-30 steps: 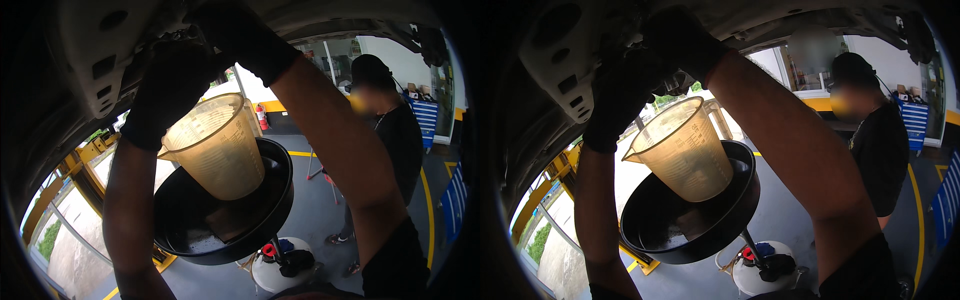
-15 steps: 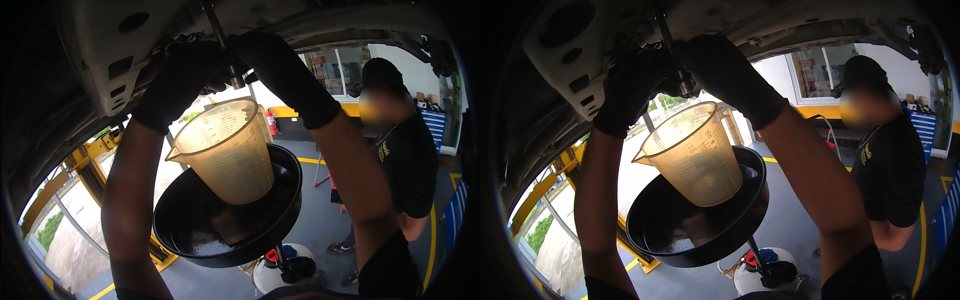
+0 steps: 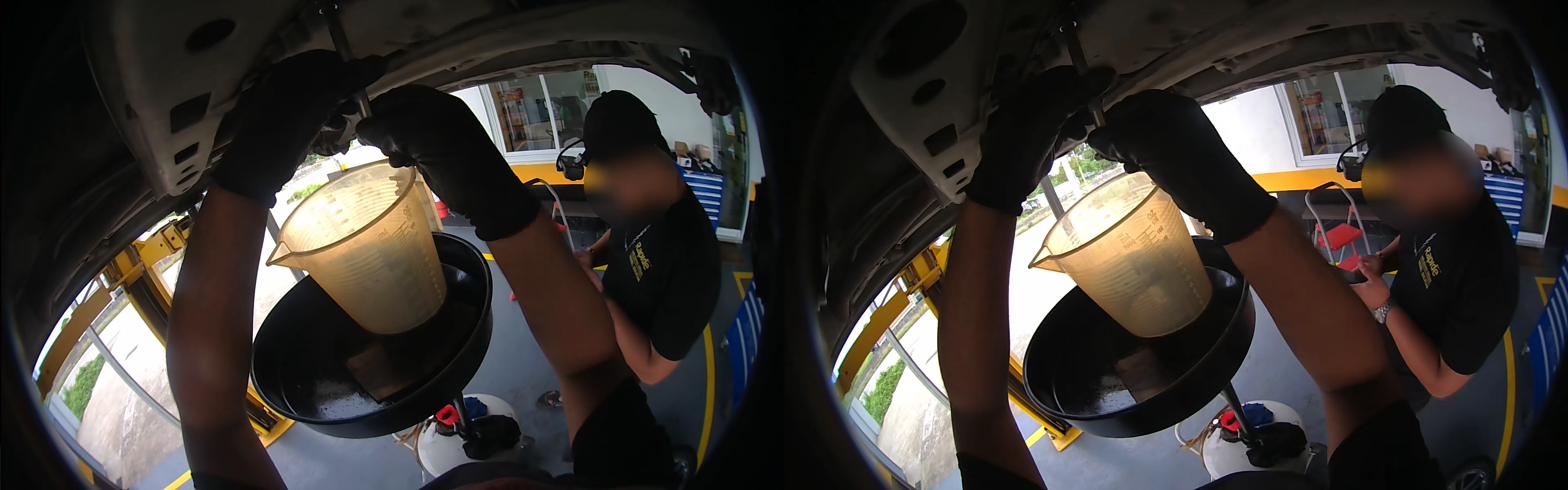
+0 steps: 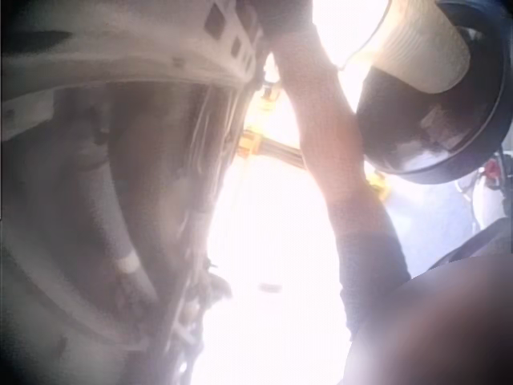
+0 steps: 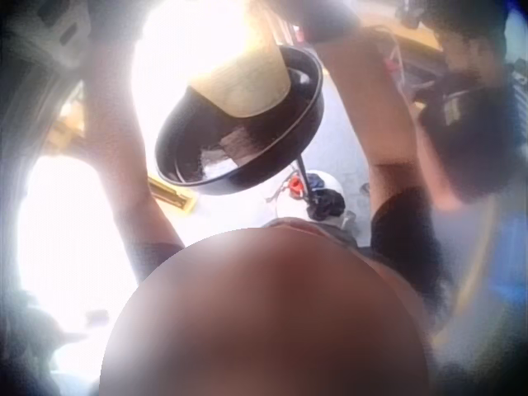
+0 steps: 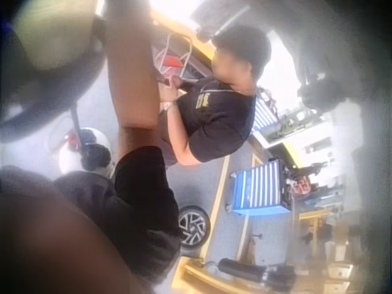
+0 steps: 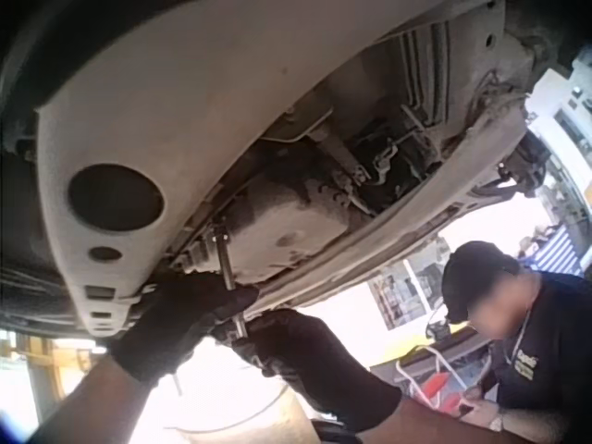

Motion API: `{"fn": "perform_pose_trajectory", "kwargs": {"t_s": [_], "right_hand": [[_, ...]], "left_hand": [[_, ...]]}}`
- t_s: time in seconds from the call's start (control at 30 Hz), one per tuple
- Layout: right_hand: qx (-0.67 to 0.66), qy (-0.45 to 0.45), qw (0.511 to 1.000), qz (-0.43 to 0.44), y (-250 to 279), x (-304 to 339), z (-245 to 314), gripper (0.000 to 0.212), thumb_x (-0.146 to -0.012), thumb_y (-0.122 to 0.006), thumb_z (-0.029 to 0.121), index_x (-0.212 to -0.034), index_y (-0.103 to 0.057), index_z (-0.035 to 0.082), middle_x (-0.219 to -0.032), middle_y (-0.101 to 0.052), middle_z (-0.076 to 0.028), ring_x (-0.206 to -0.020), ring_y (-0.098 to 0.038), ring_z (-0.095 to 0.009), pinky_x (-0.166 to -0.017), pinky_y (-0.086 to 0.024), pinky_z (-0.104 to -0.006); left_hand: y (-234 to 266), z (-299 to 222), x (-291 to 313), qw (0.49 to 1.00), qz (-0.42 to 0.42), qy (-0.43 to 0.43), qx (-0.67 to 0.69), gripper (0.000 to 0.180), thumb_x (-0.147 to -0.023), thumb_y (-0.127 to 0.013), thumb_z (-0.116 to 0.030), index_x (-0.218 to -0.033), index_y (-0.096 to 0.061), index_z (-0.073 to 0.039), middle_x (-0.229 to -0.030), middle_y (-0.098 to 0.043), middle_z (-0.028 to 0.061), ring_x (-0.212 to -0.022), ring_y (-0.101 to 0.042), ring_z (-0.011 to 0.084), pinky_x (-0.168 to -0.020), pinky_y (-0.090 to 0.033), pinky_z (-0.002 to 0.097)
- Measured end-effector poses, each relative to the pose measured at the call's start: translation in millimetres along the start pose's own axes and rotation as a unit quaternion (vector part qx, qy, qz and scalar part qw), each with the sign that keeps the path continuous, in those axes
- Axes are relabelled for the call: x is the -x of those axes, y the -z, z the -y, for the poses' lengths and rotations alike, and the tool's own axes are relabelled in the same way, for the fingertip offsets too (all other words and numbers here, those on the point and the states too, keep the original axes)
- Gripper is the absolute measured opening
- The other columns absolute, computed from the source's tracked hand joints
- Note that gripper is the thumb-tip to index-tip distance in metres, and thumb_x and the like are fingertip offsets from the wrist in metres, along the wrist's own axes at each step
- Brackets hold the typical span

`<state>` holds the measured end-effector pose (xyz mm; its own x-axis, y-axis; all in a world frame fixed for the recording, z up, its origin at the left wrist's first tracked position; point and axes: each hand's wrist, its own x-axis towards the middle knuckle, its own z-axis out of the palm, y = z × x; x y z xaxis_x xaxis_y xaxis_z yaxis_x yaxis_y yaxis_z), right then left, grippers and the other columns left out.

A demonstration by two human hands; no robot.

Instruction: The person works under a lifted vehicle, using a wrench to loosen and remove a drain plug while oil flows into a collection container. The person then reinserts and tightens the plug to complete the oil change.

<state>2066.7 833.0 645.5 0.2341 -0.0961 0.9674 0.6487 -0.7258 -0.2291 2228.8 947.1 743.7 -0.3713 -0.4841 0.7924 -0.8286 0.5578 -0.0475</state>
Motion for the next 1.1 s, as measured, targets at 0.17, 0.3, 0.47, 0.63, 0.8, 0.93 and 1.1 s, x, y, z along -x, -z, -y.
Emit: {"fn": "perform_pose_trajectory", "kwargs": {"t_s": [0.17,0.3,0.47,0.63,0.8,0.93,1.1], "right_hand": [[0.035,-0.113,0.992,0.035,-18,-13,17,0.024,-0.094,-0.075,0.026,-0.101,-0.074,0.002,-0.085,-0.069,-0.010,-0.074,-0.070,-0.019,-0.067,-0.055,-0.0304],[-0.194,-0.194,0.960,0.055,2,-10,18,0.033,-0.096,-0.071,0.024,-0.114,-0.070,-0.004,-0.101,-0.072,-0.017,-0.085,-0.074,-0.023,-0.075,-0.059,-0.0306],[0.213,-0.047,0.973,0.079,4,-20,25,0.023,-0.098,-0.070,0.021,-0.096,-0.073,-0.002,-0.089,-0.075,-0.012,-0.080,-0.075,-0.017,-0.074,-0.060,-0.0292],[-0.144,-0.175,0.971,0.075,5,-16,27,0.030,-0.096,-0.072,0.023,-0.110,-0.071,-0.004,-0.100,-0.074,-0.015,-0.083,-0.075,-0.022,-0.076,-0.060,-0.0328],[-0.121,-0.198,0.972,0.048,29,-12,19,0.032,-0.097,-0.070,0.021,-0.116,-0.071,-0.004,-0.115,-0.073,-0.018,-0.084,-0.075,-0.026,-0.077,-0.061,-0.0345],[0.002,-0.150,0.987,0.057,3,-17,45,0.031,-0.097,-0.070,0.018,-0.106,-0.068,-0.012,-0.099,-0.074,-0.022,-0.087,-0.077,-0.021,-0.079,-0.063,-0.0326],[-0.184,-0.158,0.968,0.070,25,-11,23,0.029,-0.099,-0.067,0.019,-0.113,-0.068,-0.006,-0.105,-0.073,-0.018,-0.088,-0.075,-0.023,-0.076,-0.062,-0.0321]], "left_hand": [[4,-8,3,0.993,-0.060,0.064,0.073,0.033,-0.098,-0.071,-0.029,-0.119,-0.072,-0.004,-0.100,-0.071,0.0050,-0.089,-0.067,0.0125,-0.078,-0.052,0.0279],[-4,-26,1,0.973,-0.043,0.093,0.208,0.031,-0.098,-0.068,-0.030,-0.115,-0.073,-0.004,-0.102,-0.072,0.0057,-0.091,-0.069,0.0138,-0.083,-0.054,0.0310],[-5,-9,-4,0.980,-0.046,0.039,0.188,0.039,-0.100,-0.069,-0.029,-0.128,-0.068,-0.001,-0.107,-0.073,0.0064,-0.092,-0.067,0.0130,-0.082,-0.054,0.0285],[-2,-27,-9,0.984,-0.037,0.102,0.140,0.039,-0.101,-0.067,-0.029,-0.129,-0.068,-0.002,-0.105,-0.072,0.0053,-0.093,-0.068,0.0136,-0.083,-0.054,0.0301],[-23,-8,-15,0.973,-0.044,0.052,0.221,0.040,-0.100,-0.068,-0.027,-0.131,-0.067,-0.002,-0.113,-0.074,0.0064,-0.098,-0.070,0.0151,-0.087,-0.055,0.0304],[3,-27,-9,0.996,-0.040,0.069,0.030,0.037,-0.099,-0.068,-0.026,-0.128,-0.069,-0.003,-0.119,-0.074,0.0099,-0.103,-0.071,0.0176,-0.090,-0.055,0.0314],[-10,-18,-15,0.983,-0.062,0.038,0.171,0.032,-0.098,-0.070,-0.024,-0.121,-0.073,-0.003,-0.109,-0.076,0.0073,-0.100,-0.071,0.0158,-0.089,-0.056,0.0309]]}}
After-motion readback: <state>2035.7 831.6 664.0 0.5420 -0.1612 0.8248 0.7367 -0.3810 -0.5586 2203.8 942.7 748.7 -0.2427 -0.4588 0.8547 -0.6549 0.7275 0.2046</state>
